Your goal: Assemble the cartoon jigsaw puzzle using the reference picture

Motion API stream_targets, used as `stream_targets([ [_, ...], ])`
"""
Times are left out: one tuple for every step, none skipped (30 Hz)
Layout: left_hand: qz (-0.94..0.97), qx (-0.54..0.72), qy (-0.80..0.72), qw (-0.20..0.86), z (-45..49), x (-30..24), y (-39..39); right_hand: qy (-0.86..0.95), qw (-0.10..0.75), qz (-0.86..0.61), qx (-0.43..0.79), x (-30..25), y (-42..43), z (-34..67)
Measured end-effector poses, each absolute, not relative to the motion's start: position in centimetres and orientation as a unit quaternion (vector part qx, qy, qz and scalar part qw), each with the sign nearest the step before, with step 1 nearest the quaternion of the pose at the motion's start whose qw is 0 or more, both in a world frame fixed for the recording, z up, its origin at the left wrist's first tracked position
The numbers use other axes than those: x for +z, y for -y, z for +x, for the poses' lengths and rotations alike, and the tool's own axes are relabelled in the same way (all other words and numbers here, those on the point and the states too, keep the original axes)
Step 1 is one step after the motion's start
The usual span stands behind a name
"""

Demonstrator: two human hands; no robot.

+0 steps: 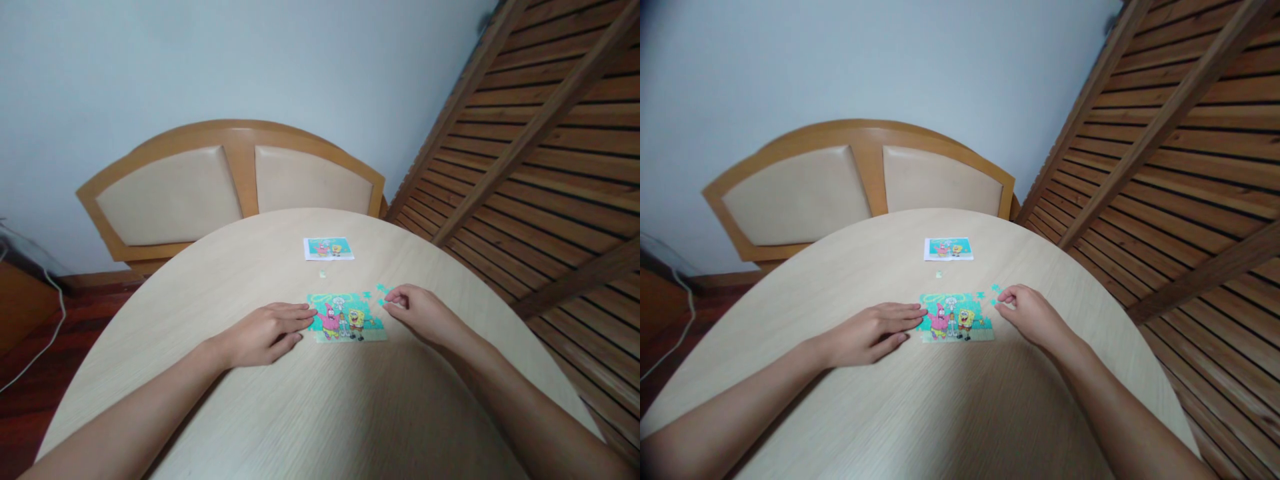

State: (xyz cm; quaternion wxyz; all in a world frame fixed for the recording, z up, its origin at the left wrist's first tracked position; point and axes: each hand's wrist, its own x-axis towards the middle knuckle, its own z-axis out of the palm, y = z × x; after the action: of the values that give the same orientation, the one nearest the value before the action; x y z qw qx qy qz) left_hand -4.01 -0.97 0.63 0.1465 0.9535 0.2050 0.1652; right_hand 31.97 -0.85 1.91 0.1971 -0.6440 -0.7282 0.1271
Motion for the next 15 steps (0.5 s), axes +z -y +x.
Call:
stream_targets([
  [0.953, 0.169, -0.204, 0.148, -4.0, 0.6, 0.9, 0.731, 0.195, -0.642, 0.129, 2.0, 0.9, 31.8],
  [0.952, 0.171, -0.204, 0.149, -4.1, 0.5, 0.9, 0.734, 0.194, -0.638, 0.131, 2.0, 1.0, 31.7],
  [0.952, 0.173, -0.205, 0.15, -4.1, 0.5, 0.8, 0.738, 0.195, -0.632, 0.133, 2.1, 1.0, 31.6],
  [0.951, 0.174, -0.208, 0.151, -4.1, 0.5, 0.8, 0.741, 0.199, -0.627, 0.138, 2.0, 1.1, 31.5],
  [0.95, 0.174, -0.211, 0.151, -4.1, 0.5, 0.8, 0.744, 0.206, -0.619, 0.145, 2.0, 1.1, 31.4],
  [0.95, 0.173, -0.212, 0.15, -4.1, 0.6, 0.8, 0.746, 0.215, -0.61, 0.155, 1.9, 1.1, 31.4],
  [0.951, 0.17, -0.213, 0.148, -4.2, 0.7, 0.9, 0.747, 0.226, -0.602, 0.167, 1.8, 1.1, 31.3],
  [0.952, 0.166, -0.212, 0.144, -4.2, 0.8, 1.0, 0.748, 0.235, -0.595, 0.179, 1.8, 1.1, 31.3],
  [0.954, 0.162, -0.211, 0.137, -4.1, 1.0, 1.1, 0.748, 0.24, -0.589, 0.191, 1.7, 1.1, 31.3],
  [0.957, 0.157, -0.209, 0.129, -4.1, 1.2, 1.2, 0.748, 0.241, -0.585, 0.202, 1.7, 1.1, 31.3],
  [0.96, 0.15, -0.205, 0.121, -4.0, 1.4, 1.4, 0.748, 0.238, -0.582, 0.211, 1.7, 1.1, 31.3],
  [0.963, 0.141, -0.201, 0.114, -3.9, 1.5, 1.5, 0.748, 0.235, -0.58, 0.22, 1.8, 1.1, 31.3],
  [0.965, 0.133, -0.196, 0.11, -3.8, 1.7, 1.7, 0.748, 0.235, -0.577, 0.229, 1.8, 1.1, 31.2],
  [0.968, 0.126, -0.191, 0.108, -3.7, 1.9, 1.8, 0.748, 0.238, -0.572, 0.238, 1.8, 1.1, 31.2],
  [0.969, 0.121, -0.186, 0.108, -3.7, 2.0, 1.9, 0.746, 0.246, -0.567, 0.247, 1.8, 1.1, 31.1],
])
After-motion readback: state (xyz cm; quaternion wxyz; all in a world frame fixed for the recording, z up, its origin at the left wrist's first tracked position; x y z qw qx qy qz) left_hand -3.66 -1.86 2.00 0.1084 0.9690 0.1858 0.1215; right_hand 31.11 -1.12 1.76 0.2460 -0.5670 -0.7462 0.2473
